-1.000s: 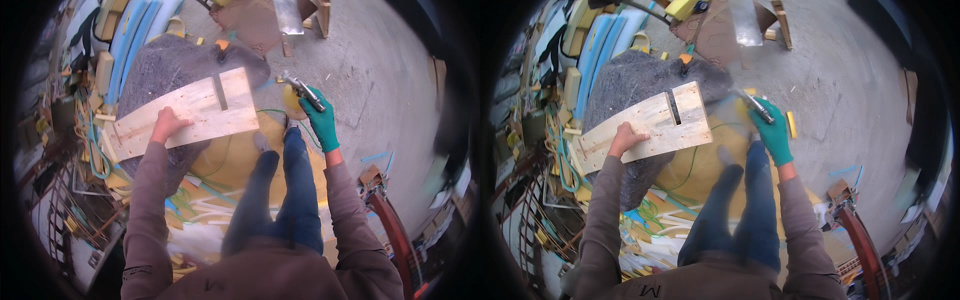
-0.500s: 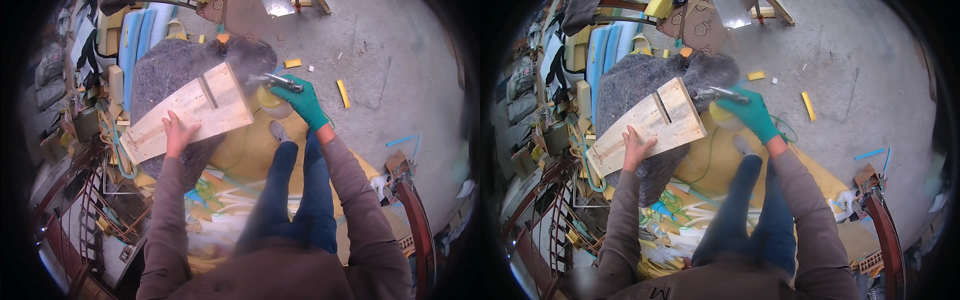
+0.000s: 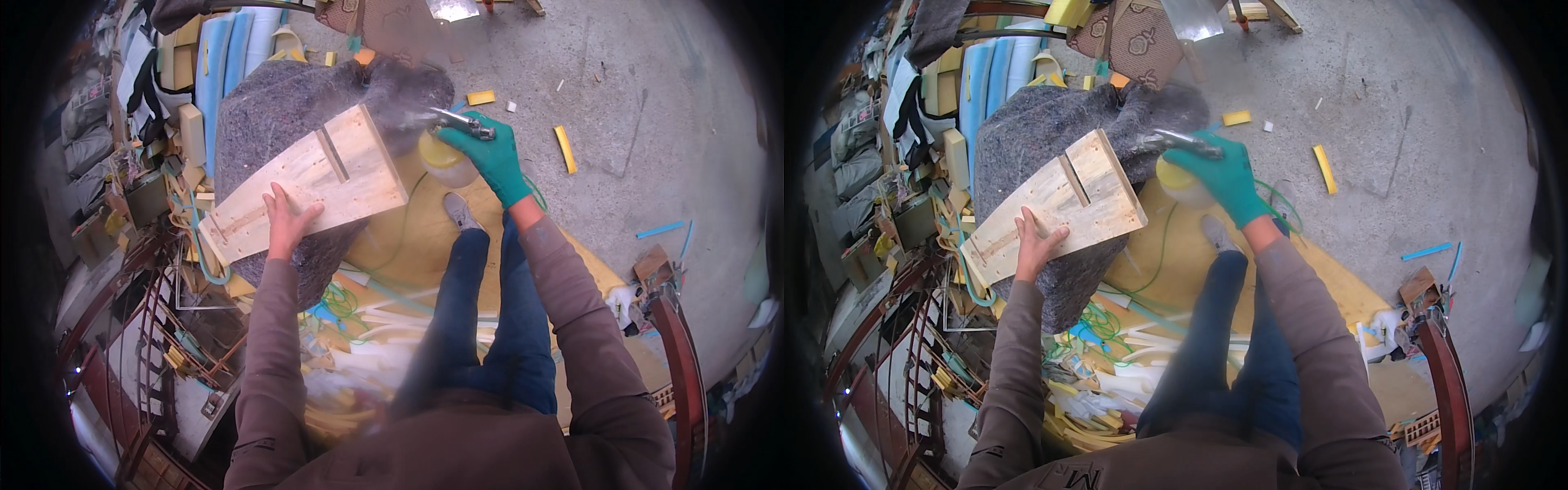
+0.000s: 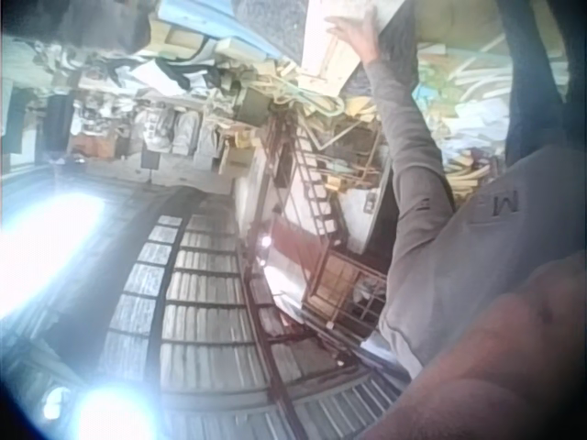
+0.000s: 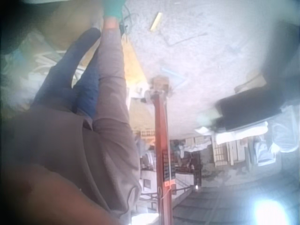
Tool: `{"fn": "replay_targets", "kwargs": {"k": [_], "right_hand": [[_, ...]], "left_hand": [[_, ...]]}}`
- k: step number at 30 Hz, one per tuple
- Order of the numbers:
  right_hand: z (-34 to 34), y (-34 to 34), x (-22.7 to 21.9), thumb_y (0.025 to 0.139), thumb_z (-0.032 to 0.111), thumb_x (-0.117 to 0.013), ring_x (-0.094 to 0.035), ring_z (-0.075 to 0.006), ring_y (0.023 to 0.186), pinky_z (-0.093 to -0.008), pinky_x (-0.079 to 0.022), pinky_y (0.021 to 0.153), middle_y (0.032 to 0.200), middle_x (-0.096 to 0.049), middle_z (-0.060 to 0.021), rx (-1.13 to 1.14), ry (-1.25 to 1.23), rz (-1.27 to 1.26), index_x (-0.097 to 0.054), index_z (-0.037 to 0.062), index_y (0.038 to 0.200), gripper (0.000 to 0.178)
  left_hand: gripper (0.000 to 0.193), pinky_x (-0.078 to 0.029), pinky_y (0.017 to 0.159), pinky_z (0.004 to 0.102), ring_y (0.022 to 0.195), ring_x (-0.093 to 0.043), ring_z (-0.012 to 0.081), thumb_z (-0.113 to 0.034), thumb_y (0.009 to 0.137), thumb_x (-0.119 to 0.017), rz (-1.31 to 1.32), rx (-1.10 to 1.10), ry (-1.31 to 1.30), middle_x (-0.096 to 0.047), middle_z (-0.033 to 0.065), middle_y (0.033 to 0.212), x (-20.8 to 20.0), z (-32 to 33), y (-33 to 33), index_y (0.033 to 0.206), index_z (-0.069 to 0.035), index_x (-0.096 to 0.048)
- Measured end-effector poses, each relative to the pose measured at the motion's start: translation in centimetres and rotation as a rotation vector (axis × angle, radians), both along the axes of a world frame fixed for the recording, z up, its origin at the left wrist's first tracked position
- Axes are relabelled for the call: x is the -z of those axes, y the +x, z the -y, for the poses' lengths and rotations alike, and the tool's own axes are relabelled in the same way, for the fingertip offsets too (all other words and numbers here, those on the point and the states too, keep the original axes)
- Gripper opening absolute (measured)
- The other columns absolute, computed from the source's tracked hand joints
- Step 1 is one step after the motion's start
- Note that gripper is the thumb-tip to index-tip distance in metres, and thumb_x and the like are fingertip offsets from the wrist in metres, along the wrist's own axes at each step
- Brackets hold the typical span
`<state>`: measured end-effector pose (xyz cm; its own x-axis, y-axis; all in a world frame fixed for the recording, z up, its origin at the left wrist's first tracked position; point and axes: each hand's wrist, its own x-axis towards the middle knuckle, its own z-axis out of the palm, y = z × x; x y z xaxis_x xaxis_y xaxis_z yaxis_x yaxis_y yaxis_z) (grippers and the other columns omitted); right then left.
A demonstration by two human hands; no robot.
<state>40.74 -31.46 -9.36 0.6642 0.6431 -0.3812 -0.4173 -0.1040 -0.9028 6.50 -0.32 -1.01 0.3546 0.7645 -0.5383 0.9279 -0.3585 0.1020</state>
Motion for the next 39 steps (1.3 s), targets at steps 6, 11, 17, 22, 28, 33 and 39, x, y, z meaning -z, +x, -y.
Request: {"fn": "replay_targets", "kwargs": {"k": [6,11,17,22,28,33,39], "right_hand": [[-0.8,0.4,0.1,0.096,0.025,-0.091,-0.069,-0.0047,0.09,-0.0285,-0.057,0.081,0.099,-0.082,0.0,0.054,-0.008,0.042,-0.086,0.0056,0.119,0.031],[-1.1,0.7,0.5,0.095,0.024,-0.091,-0.069,-0.0045,0.089,-0.0278,-0.056,0.081,0.098,-0.082,0.0004,0.066,-0.006,0.072,-0.087,0.0066,0.119,0.029],[0.1,0.2,0.6,0.096,0.021,-0.09,-0.07,-0.0047,0.09,-0.0274,-0.056,0.082,0.1,-0.083,0.0001,0.038,0.035,0.002,-0.086,0.0057,0.117,0.026],[1.7,-1.0,0.1,0.095,0.021,-0.091,-0.069,-0.0042,0.089,-0.027,-0.056,0.08,0.099,-0.082,0.0012,0.011,0.017,-0.079,-0.086,0.0056,0.116,0.026],[3.6,-1.9,-0.1,0.095,0.022,-0.091,-0.065,-0.0029,0.086,-0.0254,-0.052,0.075,0.096,-0.08,0.0026,-0.068,-0.058,0.007,-0.086,0.0052,0.116,0.027],[5.2,-3.1,0.5,0.094,0.021,-0.091,-0.067,-0.0045,0.086,-0.0274,-0.054,0.076,0.096,-0.08,0.0012,-0.1,-0.039,-0.022,-0.086,0.0043,0.116,0.028],[7.1,-4.9,1.4,0.091,0.026,-0.093,-0.07,-0.0075,0.083,-0.031,-0.057,0.076,0.093,-0.081,-0.0037,-0.163,-0.077,0.075,-0.086,0.0051,0.113,0.031]], "left_hand": [[0.146,-0.019,0.138,0.0471,0.171,-0.01,0.053,-0.058,0.08,-0.096,0.007,0.003,-0.007,0.0,0.0472,0.179,0.0,-0.1,-0.2,0.179,0.002,-0.006],[0.146,-0.019,0.138,0.0463,0.172,-0.009,0.0519,-0.058,0.081,-0.096,0.011,-0.003,-0.017,0.001,0.0468,0.179,0.0,-0.2,-0.3,0.179,0.002,-0.006],[0.145,-0.018,0.138,0.0457,0.172,-0.007,0.051,-0.057,0.082,-0.096,0.004,0.001,-0.02,0.002,0.0465,0.179,-0.3,0.1,0.2,0.179,0.001,-0.006],[0.143,-0.013,0.138,0.0452,0.172,-0.003,0.0511,-0.057,0.085,-0.095,0.007,0.018,-0.017,-0.003,0.0491,0.177,-0.5,0.3,0.3,0.177,0.007,-0.007],[0.143,-0.013,0.138,0.0449,0.172,-0.003,0.0511,-0.059,0.085,-0.094,0.006,0.033,-0.013,-0.002,0.0493,0.177,-0.4,0.2,0.2,0.177,0.007,-0.006],[0.143,-0.014,0.139,0.0455,0.173,-0.003,0.0504,-0.058,0.085,-0.094,0.0,0.033,-0.014,-0.001,0.0485,0.178,-0.4,0.1,0.1,0.177,0.006,-0.006],[0.143,-0.015,0.139,0.0468,0.172,-0.005,0.0513,-0.056,0.083,-0.096,0.006,0.034,-0.006,-0.001,0.0476,0.178,-0.1,-0.2,-0.2,0.178,0.005,-0.008]]}}
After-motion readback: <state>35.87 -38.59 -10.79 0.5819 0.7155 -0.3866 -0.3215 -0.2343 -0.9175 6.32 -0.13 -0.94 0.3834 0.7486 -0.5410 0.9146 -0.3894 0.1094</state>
